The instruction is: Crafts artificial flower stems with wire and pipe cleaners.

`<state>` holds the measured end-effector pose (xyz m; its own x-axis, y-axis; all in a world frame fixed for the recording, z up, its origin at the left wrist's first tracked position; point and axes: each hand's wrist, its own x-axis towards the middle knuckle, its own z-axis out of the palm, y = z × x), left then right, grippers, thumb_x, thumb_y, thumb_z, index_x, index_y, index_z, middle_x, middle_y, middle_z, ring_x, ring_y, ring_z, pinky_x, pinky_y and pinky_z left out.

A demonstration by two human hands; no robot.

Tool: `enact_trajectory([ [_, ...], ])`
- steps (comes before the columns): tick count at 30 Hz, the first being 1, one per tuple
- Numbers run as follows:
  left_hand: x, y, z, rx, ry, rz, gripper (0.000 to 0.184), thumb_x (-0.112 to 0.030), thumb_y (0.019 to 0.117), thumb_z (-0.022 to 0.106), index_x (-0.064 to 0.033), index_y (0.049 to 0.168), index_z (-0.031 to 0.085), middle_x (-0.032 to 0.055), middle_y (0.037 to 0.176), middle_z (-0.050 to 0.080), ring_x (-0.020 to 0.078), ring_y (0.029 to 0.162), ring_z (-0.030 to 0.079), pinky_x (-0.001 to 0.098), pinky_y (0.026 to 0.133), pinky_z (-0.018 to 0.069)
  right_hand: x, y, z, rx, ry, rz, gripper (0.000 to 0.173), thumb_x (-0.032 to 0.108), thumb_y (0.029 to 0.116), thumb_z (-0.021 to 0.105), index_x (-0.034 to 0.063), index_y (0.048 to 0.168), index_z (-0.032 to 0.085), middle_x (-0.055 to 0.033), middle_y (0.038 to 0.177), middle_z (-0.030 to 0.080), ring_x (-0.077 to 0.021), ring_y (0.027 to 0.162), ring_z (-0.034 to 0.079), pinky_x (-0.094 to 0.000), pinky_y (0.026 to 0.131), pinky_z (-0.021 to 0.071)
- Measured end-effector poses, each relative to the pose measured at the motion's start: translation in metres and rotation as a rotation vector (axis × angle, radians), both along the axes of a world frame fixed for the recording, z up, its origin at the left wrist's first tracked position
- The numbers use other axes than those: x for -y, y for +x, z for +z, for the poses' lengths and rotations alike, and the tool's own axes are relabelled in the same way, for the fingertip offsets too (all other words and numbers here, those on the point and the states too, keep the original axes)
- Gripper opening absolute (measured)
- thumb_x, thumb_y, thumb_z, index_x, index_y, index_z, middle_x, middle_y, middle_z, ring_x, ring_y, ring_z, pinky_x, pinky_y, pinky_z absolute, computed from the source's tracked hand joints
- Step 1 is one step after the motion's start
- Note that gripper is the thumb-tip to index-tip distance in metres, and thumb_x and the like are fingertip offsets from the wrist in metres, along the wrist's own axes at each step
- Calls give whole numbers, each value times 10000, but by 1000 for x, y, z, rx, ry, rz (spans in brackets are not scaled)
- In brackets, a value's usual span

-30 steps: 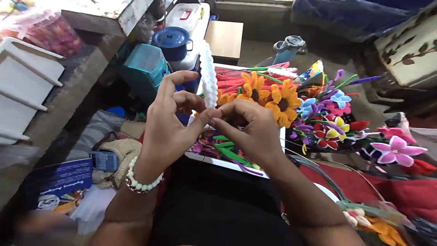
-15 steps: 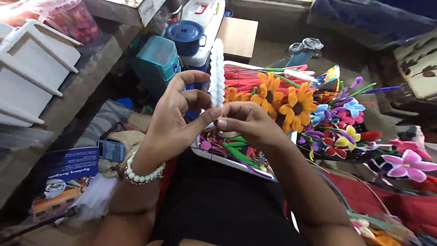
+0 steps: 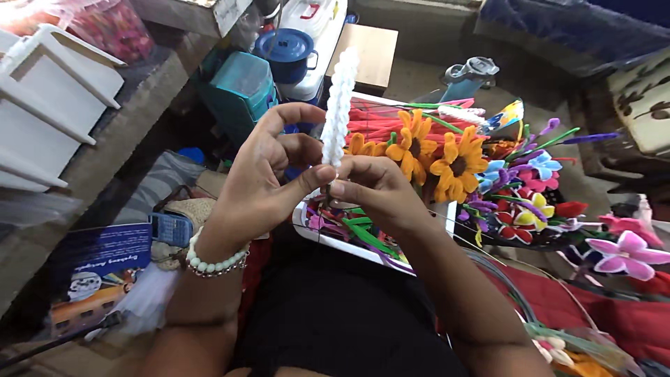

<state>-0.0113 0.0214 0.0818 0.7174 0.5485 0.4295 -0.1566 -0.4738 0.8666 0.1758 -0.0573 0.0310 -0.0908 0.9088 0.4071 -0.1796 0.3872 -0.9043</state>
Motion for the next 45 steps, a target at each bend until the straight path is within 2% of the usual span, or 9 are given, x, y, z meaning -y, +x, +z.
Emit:
enact_trajectory([
  [4,16,-1,5,87,251,148,604,-285,983,691,-11,1422,380,-45,1046,677,44,925,667,207,827,581,22,-5,22,69,78,-268,76,118,971,683,71,1000,735,27,914,693,-32,819,653,-202,738,575],
  [6,27,3,-1,94,366,234,555,-339,969,715,-10,1349,479,-5,1073,684,67,980,680,253,879,592,30,-4,32,93,115,-391,75,115,976,676,71,1008,729,27,923,688,-39,809,649,-207,723,574],
  [12,43,33,-38,207,669,467,141,-112,967,697,14,1028,707,84,928,745,85,875,697,227,790,566,38,-11,33,100,174,-577,65,123,971,686,89,1014,721,45,917,679,-35,817,652,-206,728,579],
  [25,47,48,-50,291,14,62,124,-70,1062,512,-15,1062,623,-28,828,656,21,720,639,198,682,578,31,6,15,-20,113,-430,54,137,964,692,131,1005,726,53,913,690,-26,793,654,-207,708,579],
  [28,45,46,-47,219,125,136,99,-16,1015,566,15,1083,630,-10,887,684,4,781,664,178,721,589,32,7,15,63,164,-502,59,133,963,692,108,1006,724,47,906,671,-36,815,643,-215,732,569],
  [30,42,44,-43,185,264,219,169,-89,1009,626,22,1136,642,14,981,702,11,892,673,189,804,587,32,8,16,116,181,-556,58,134,960,698,99,998,724,39,910,670,-42,824,644,-215,739,570],
  [34,30,37,-30,228,480,361,302,-249,1004,672,-12,1191,668,107,1278,642,154,1202,617,307,989,546,30,8,24,285,260,-693,67,126,957,699,76,992,725,36,910,671,-29,820,636,-193,725,557],
  [40,22,32,-12,255,487,397,197,-181,930,759,2,989,717,133,1264,619,104,1092,636,232,913,559,29,-3,32,538,327,-836,67,189,932,733,129,957,746,80,861,674,-6,799,605,-339,895,477],
  [45,19,21,-5,326,272,256,152,-112,901,778,-5,983,708,56,1232,639,72,1067,671,201,854,606,28,-8,50,689,399,-843,105,223,937,735,123,965,747,53,872,701,-29,845,630,-418,971,431],
])
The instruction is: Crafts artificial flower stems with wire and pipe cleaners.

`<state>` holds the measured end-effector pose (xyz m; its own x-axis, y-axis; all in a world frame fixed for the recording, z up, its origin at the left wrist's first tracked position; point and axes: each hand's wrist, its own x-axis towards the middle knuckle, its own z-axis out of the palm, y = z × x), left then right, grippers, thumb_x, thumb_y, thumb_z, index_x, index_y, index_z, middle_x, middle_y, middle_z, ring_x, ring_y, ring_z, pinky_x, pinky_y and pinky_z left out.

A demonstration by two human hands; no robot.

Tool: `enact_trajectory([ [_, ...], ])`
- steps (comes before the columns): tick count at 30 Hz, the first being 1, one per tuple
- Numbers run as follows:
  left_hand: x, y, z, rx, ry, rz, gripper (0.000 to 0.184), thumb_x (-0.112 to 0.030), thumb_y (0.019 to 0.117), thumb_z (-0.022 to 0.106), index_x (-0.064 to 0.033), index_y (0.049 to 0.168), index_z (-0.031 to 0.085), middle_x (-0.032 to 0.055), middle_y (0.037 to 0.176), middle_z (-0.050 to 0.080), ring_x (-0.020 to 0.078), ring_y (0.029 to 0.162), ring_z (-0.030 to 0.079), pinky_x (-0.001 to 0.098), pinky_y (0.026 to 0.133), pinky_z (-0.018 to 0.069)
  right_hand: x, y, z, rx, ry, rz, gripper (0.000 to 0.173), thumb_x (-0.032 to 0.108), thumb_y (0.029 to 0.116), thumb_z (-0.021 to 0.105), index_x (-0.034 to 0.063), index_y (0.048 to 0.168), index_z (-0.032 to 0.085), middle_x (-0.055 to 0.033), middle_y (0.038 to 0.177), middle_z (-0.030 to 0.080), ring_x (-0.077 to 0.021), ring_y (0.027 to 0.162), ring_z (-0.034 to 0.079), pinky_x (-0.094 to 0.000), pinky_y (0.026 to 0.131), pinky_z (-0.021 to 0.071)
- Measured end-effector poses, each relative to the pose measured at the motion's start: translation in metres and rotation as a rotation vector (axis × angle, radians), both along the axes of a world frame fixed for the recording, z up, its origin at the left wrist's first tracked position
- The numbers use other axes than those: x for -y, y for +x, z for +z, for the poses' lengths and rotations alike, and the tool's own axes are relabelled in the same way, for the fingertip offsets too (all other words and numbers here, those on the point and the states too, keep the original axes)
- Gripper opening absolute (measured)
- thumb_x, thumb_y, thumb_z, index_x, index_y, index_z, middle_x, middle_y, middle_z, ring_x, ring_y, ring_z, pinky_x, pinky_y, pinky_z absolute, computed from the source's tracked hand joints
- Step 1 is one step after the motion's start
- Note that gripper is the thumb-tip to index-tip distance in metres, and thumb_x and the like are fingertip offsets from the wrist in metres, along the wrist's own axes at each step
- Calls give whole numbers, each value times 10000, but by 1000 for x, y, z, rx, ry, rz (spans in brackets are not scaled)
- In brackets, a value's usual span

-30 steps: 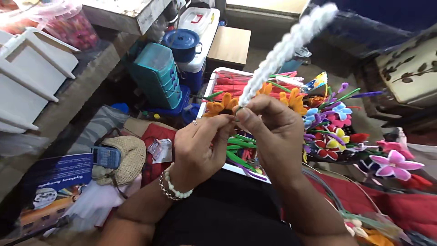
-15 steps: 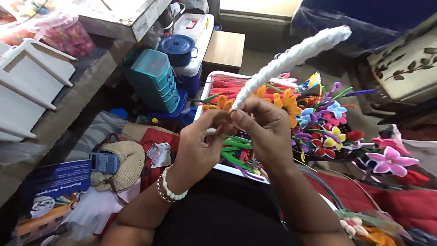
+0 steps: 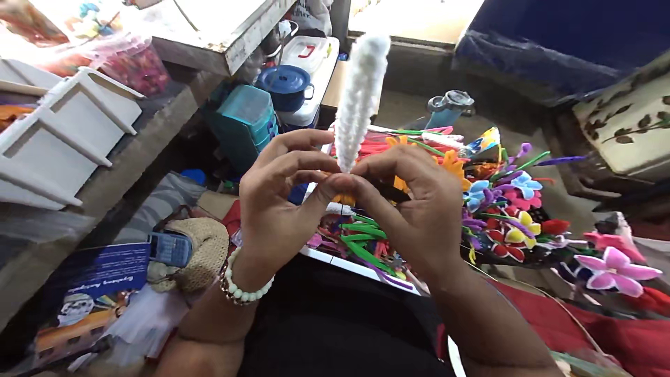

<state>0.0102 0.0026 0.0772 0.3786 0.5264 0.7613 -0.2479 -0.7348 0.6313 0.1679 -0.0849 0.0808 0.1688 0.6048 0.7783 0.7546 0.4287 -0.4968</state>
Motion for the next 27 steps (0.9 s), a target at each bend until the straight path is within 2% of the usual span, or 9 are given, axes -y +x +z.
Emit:
enact_trajectory([
  [3,-1,-7,7,27,-67,-53,194,-200,911,784,-39,990,709,37,1215,661,89,1082,676,217,831,615,0,-4,22,119,-5,-10,102,215,923,748,119,958,754,42,854,699,-48,833,640,-462,984,422],
  [5,-3,-9,9,57,-100,-109,217,-225,920,775,-47,1010,690,24,1137,672,81,984,683,230,783,618,1,-3,37,224,-15,4,99,209,924,737,118,958,759,33,838,680,-68,810,624,-483,970,406],
  [11,3,4,-6,220,-253,-267,129,-73,914,748,-67,1036,708,-23,1018,712,64,924,696,252,796,618,16,-2,68,523,-158,-57,167,262,953,661,140,883,753,-2,795,676,-162,805,655,-579,993,372],
  [13,6,7,-21,250,-352,-362,114,-72,934,727,-84,1047,724,-38,1023,718,50,939,694,249,825,612,19,4,61,523,-236,-20,214,317,972,631,167,884,756,20,811,698,-135,821,672,-578,997,387],
  [16,9,13,-45,246,-391,-428,98,-89,954,706,-77,1051,714,-44,1039,719,36,975,680,243,865,588,17,22,39,357,-377,158,212,370,969,628,206,940,760,101,860,702,-24,836,649,-461,958,443],
  [18,9,18,-59,227,-379,-430,124,-119,963,704,-32,1052,705,-16,1097,708,44,1017,670,250,889,580,13,34,23,202,-494,283,183,375,966,645,228,959,754,146,895,702,62,829,642,-207,813,546],
  [19,9,21,-65,219,-372,-414,147,-142,964,707,-21,1046,707,-3,1154,696,39,1049,656,246,901,572,10,40,16,89,-551,362,172,357,966,663,210,959,752,137,894,703,70,811,648,-135,737,561],
  [21,10,26,-73,205,-364,-374,180,-214,961,721,-42,1006,699,-9,1230,661,9,1097,612,222,922,536,8,46,4,-142,-664,499,147,316,965,688,182,954,747,118,867,711,44,773,658,-124,677,556],
  [27,5,36,-78,220,-433,-485,92,-238,933,756,-175,907,693,-92,1134,636,-17,1004,605,191,849,537,-6,58,-24,-652,-876,871,93,255,978,676,215,944,752,129,849,701,50,764,634,-129,691,534],
])
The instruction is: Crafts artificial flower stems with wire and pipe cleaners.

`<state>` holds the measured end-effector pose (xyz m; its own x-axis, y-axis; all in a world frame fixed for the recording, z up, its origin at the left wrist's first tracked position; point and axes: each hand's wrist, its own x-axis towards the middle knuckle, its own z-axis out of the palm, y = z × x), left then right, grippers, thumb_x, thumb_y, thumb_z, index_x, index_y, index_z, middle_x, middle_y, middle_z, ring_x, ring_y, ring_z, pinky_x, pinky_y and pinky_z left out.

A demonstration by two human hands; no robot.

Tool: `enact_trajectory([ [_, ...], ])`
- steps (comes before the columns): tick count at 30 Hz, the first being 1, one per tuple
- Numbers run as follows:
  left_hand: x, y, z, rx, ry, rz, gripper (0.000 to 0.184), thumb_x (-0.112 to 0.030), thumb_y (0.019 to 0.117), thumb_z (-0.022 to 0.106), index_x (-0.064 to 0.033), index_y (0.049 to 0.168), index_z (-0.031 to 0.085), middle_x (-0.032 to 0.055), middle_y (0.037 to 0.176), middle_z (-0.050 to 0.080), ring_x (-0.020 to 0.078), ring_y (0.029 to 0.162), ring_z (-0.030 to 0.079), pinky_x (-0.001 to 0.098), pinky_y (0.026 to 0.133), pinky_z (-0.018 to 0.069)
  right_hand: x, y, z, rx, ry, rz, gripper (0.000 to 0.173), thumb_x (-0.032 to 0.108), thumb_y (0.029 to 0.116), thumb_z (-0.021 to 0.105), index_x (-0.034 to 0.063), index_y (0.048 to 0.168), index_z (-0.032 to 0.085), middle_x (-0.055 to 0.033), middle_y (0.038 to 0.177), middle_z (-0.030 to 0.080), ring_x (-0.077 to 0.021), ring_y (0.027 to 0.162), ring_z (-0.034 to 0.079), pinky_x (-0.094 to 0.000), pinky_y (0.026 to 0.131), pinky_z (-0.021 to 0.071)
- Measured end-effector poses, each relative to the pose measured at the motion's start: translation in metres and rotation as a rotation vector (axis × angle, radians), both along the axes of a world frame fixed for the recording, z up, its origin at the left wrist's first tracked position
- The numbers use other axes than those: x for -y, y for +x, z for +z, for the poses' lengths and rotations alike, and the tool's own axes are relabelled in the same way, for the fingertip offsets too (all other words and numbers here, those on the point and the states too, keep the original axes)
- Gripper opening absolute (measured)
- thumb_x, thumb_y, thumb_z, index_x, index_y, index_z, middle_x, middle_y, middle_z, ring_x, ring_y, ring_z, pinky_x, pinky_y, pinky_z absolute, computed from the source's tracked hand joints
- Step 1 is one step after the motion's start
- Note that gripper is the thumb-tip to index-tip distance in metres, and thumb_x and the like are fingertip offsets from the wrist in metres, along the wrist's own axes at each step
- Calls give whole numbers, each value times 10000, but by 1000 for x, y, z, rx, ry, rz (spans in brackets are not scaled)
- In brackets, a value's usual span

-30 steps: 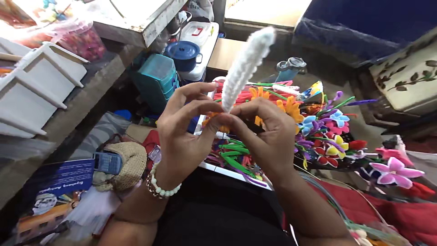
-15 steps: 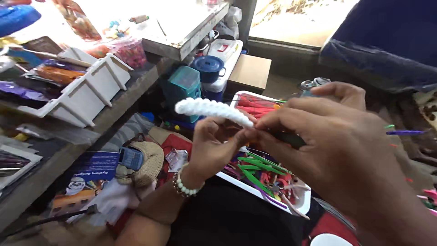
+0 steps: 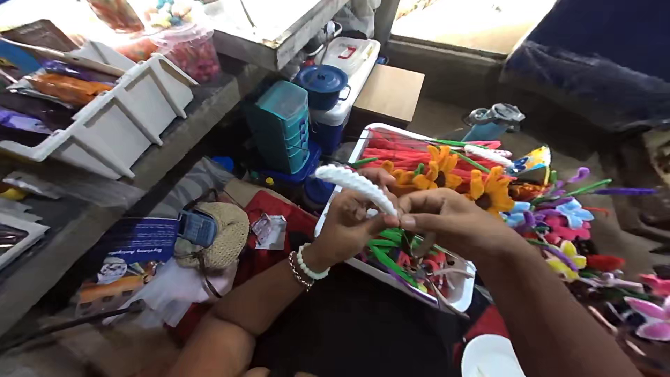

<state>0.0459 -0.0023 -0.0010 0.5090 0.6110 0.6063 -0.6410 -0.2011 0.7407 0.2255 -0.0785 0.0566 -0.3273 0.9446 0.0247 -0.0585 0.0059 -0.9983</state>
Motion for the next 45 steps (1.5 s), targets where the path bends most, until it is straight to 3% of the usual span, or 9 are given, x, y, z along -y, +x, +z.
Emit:
enact_trajectory([
  [5,-15,8,7,10,-57,-38,97,-120,888,786,-160,874,698,-56,1149,617,17,962,609,200,809,553,-10,5,-2,-49,27,-71,96,182,961,669,160,934,758,76,813,707,16,739,639,-157,699,546],
  [11,-11,5,25,-48,41,329,121,-166,882,806,-107,965,740,-24,1123,659,53,1030,642,207,858,577,0,-22,25,447,445,-593,72,180,973,677,124,993,718,67,834,691,1,704,649,-166,617,561],
  [12,-10,3,27,-49,50,349,120,-154,879,809,-98,961,742,-14,1127,664,60,1030,649,211,854,581,2,-27,26,553,526,-668,86,209,971,679,141,998,724,81,864,690,15,741,645,-176,675,560],
  [14,-7,0,30,-49,72,371,100,-120,877,806,-86,948,744,2,1124,675,69,1015,657,217,842,585,7,-36,25,701,666,-753,118,227,967,668,142,1011,738,72,922,705,-18,845,641,-375,894,484],
  [17,-3,-8,30,-53,78,406,130,-143,876,811,-92,969,735,-13,1123,681,49,942,675,218,799,605,11,-44,22,804,807,-814,114,210,944,701,117,971,762,30,889,720,-73,870,657,-515,991,397],
  [28,4,-17,28,-85,75,404,123,-43,883,770,-26,985,702,47,1174,671,85,959,692,261,810,624,15,-54,11,839,847,-830,97,196,942,704,114,953,755,36,837,712,-39,820,650,-463,1024,401],
  [34,-1,-15,41,-216,143,449,97,-82,985,652,7,983,690,75,1182,667,92,1031,677,247,836,610,12,-41,9,676,642,-684,333,368,978,679,122,1201,672,79,954,704,28,840,652,-199,798,553],
  [42,-11,-14,56,-293,167,359,95,-56,999,614,15,982,675,67,1105,674,66,938,669,223,801,590,14,-16,12,597,699,-684,233,266,974,688,104,1143,690,43,1057,706,11,924,675,-162,799,586],
  [45,-9,-13,56,-315,201,351,76,-32,981,623,22,970,676,79,1100,669,76,974,668,224,822,590,15,-13,12,557,674,-650,364,393,956,704,105,1179,685,55,1059,705,23,894,665,-143,747,570],
])
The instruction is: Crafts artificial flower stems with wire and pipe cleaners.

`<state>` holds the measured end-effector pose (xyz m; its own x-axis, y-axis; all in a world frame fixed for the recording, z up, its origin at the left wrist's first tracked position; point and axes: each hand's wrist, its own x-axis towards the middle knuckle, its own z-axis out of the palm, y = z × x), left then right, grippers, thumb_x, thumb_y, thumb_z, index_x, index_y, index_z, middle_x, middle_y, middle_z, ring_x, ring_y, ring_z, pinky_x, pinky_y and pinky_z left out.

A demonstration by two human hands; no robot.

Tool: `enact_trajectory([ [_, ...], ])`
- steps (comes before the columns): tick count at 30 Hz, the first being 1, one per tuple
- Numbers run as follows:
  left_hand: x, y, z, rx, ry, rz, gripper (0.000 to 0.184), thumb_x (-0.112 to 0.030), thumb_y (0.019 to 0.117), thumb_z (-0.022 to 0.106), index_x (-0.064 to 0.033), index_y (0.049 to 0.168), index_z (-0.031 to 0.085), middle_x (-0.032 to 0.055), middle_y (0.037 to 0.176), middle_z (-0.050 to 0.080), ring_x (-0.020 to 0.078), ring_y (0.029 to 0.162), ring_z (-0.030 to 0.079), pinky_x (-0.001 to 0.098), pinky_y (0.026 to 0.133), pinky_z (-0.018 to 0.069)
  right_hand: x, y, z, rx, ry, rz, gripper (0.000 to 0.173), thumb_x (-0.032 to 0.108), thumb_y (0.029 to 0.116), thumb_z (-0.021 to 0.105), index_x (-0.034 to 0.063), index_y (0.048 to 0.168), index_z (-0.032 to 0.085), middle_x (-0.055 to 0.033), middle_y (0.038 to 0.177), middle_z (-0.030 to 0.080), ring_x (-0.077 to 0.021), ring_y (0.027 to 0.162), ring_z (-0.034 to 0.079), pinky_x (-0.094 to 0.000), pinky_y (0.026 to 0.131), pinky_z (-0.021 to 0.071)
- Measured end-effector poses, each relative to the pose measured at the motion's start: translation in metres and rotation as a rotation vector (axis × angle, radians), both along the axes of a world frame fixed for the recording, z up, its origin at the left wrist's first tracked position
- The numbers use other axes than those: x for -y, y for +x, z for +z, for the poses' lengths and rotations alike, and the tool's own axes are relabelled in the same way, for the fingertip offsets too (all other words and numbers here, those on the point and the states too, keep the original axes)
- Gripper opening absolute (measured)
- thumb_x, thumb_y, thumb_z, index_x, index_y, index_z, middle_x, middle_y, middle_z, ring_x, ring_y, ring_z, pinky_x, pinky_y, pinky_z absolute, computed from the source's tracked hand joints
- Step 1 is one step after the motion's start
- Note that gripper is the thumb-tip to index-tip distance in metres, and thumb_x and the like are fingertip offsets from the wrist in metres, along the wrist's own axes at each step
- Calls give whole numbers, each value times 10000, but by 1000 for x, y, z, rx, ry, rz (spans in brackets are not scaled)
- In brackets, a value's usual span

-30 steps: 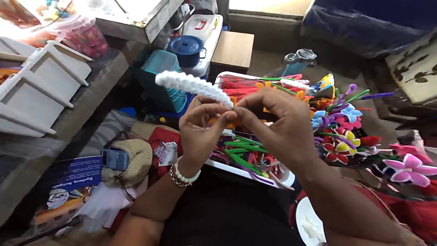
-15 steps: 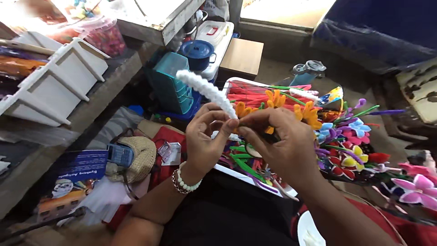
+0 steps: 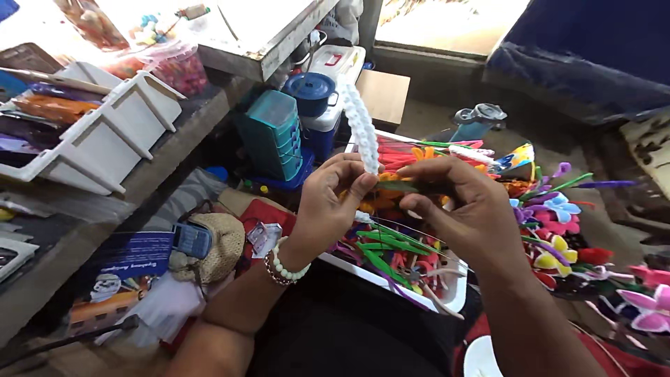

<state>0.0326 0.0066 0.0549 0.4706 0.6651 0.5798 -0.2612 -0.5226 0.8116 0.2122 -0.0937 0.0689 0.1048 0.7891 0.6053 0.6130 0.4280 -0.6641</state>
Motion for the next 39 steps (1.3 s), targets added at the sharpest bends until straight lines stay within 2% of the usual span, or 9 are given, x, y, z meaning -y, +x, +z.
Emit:
enact_trajectory([
  [2,1,-1,1,-25,17,-5,88,-41,990,617,21,979,678,81,1112,670,81,1005,667,226,838,589,1,2,1,-8,-51,9,502,547,943,659,130,1221,690,87,1011,687,44,852,646,-131,715,559],
  [3,1,-1,2,-35,23,-12,91,-42,997,607,17,986,675,78,1110,668,81,999,663,226,833,584,0,3,2,-5,-54,3,505,560,960,626,128,1211,702,95,956,658,51,808,614,-122,684,533],
  [7,-1,-1,14,-51,31,-91,90,-33,1018,574,25,1024,643,79,1075,637,70,838,663,223,733,604,0,2,5,37,19,-67,259,364,983,670,136,1069,760,78,945,675,38,817,621,-127,711,532],
  [10,-5,-2,27,-82,27,-158,101,-33,1025,563,31,1040,639,69,1035,623,44,759,631,183,662,576,3,-1,9,67,85,-122,187,313,971,691,135,948,744,72,921,647,57,807,596,-100,690,506],
  [19,-8,-4,23,-197,-4,-196,113,-35,1026,558,24,1055,651,77,1065,643,50,727,631,175,631,570,13,-2,-5,110,111,-239,210,295,988,676,104,929,741,42,883,646,46,766,571,-118,671,477],
  [24,-5,6,15,-172,-68,-202,131,-74,1049,538,2,1093,636,36,949,670,43,655,609,166,569,534,19,2,-5,149,98,-311,218,308,999,657,117,946,747,40,887,646,14,769,574,-161,678,473],
  [27,0,10,13,-90,-89,-274,136,-88,1049,515,-19,1095,622,24,948,653,54,684,608,186,601,543,25,5,-1,166,103,-316,212,299,1000,656,116,941,746,41,878,649,3,778,574,-187,709,475],
  [31,6,13,12,-71,-24,-249,106,-96,962,679,-62,1052,636,-32,941,659,27,749,644,184,662,580,35,6,1,164,101,-331,190,293,988,670,132,933,756,58,860,652,-11,784,569,-281,800,456],
  [39,18,15,12,-76,190,-109,86,-34,935,707,17,991,665,47,1027,674,60,814,685,216,705,623,48,7,-6,133,127,-355,195,303,990,671,143,919,755,62,851,652,-12,783,554,-275,786,437],
])
